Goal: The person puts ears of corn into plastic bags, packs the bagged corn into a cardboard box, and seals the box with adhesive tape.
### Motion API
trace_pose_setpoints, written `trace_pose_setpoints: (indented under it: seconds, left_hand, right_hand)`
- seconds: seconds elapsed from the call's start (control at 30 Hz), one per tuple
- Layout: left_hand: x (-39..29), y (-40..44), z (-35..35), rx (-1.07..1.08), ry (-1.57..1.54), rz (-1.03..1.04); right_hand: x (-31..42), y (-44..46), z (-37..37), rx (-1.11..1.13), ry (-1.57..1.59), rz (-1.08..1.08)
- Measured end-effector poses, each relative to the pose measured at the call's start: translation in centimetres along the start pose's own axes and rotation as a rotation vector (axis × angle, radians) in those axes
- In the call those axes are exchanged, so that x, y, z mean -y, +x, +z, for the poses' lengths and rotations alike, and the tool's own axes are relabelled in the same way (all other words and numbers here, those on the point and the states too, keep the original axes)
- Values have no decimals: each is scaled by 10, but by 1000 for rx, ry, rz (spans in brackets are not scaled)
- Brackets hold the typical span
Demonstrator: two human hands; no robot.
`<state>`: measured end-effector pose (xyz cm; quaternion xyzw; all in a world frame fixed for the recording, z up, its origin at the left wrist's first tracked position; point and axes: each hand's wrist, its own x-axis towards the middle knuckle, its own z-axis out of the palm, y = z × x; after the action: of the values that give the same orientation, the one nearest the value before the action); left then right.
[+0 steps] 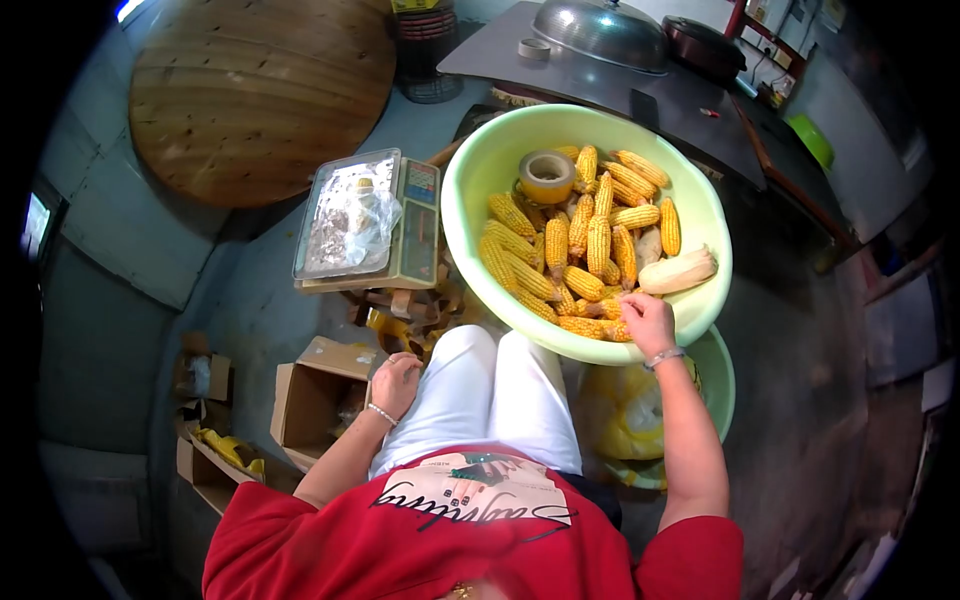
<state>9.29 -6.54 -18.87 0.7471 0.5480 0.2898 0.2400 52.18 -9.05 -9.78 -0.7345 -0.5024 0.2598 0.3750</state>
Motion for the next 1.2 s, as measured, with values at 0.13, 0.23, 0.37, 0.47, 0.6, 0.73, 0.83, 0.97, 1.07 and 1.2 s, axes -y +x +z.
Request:
trace_pose_setpoints:
  seconds: [0.13, 0.23, 0.37, 0.47, 0.6, 0.73, 0.83, 0.97, 1.07, 1.2]
  left_hand:
    - [1, 0, 3, 6, 11, 30]
    - [-1, 0, 5, 5, 24, 45]
    - [0, 2, 6, -1, 34, 55]
    - [-1, 4, 4, -7, 45, 68]
    - [2, 13, -6, 3, 68, 58]
    - [16, 41, -23, -94, 158, 59]
    - [15, 70, -49, -243, 257, 86]
    - [15, 106, -76, -396, 404, 6]
    - [16, 132, -83, -451, 468, -1]
    - [25, 164, -75, -357, 519, -102]
  right_hand:
    - [-2, 0, 1, -2, 17, -5]
    - [-5, 0, 1, -6, 27, -13]
    - [-5, 0, 0, -3, 29, -15]
    - [-2, 0, 0, -3, 29, -12]
    - [-5, 1, 1, -6, 28, -19]
    - [-7, 1, 0, 0, 15, -25]
    - [-3, 1, 0, 1, 14, -19]
    - [-3, 0, 1, -4, 22, -13]
    - [1, -1, 1, -1, 12, 4]
    - [-6, 2, 2, 11, 8, 16]
